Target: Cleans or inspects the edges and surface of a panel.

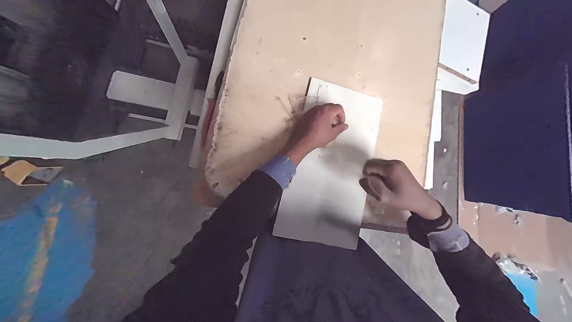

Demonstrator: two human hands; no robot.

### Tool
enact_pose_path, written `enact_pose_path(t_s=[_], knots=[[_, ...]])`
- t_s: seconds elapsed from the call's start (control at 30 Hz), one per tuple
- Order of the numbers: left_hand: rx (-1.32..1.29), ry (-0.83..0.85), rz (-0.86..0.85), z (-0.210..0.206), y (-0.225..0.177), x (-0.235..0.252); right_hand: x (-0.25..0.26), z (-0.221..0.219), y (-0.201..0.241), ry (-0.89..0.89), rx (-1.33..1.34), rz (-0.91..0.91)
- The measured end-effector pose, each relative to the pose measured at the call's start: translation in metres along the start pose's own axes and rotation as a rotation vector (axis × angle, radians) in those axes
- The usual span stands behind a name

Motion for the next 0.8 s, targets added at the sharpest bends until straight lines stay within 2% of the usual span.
enact_pose_path(t_s=[0.13, 0.27, 0.4, 0.5, 0.57, 0.63, 0.73, 0.8], knots=[[0.051, 0.016, 0.024, -0.002, -0.002, 0.001, -0.044, 0.042, 0.03, -0.168, 0.372, 0.219], [0.028, -0.009, -0.027, -0.002, -0.002, 0.002, -0.085, 0.073, 0.014, -0.498, 0.449, 0.177], [-0.017, -0.044, -0.133, -0.005, 0.003, -0.002, -0.086, 0.046, -0.013, -0.734, 0.781, 0.006], [-0.056, 0.016, -0.188, 0.0, -0.004, -0.017, -0.069, 0.017, -0.034, -0.735, 0.978, -0.057], [0.016, 0.112, -0.171, 0.006, -0.012, -0.036, -0.054, 0.006, -0.04, -0.62, 0.885, -0.113], [0.127, 0.166, -0.127, 0.006, -0.018, -0.061, -0.038, -0.004, -0.043, -0.494, 0.604, -0.212], [0.174, 0.066, -0.17, -0.007, -0.012, -0.095, -0.015, -0.018, -0.037, -0.371, 0.173, -0.283], [0.165, -0.025, -0.198, -0.015, -0.005, -0.099, -0.002, -0.029, -0.033, -0.317, -0.067, -0.257]])
Point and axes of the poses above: each hand's wrist, its own x-axis towards the middle knuckle, its own z-axis out of the back of the hand, y = z × x, the point moved 1 cm from there along x, towards the middle knuckle, and after that the axes turned 5 degrees about y, right-handed, at the moved point
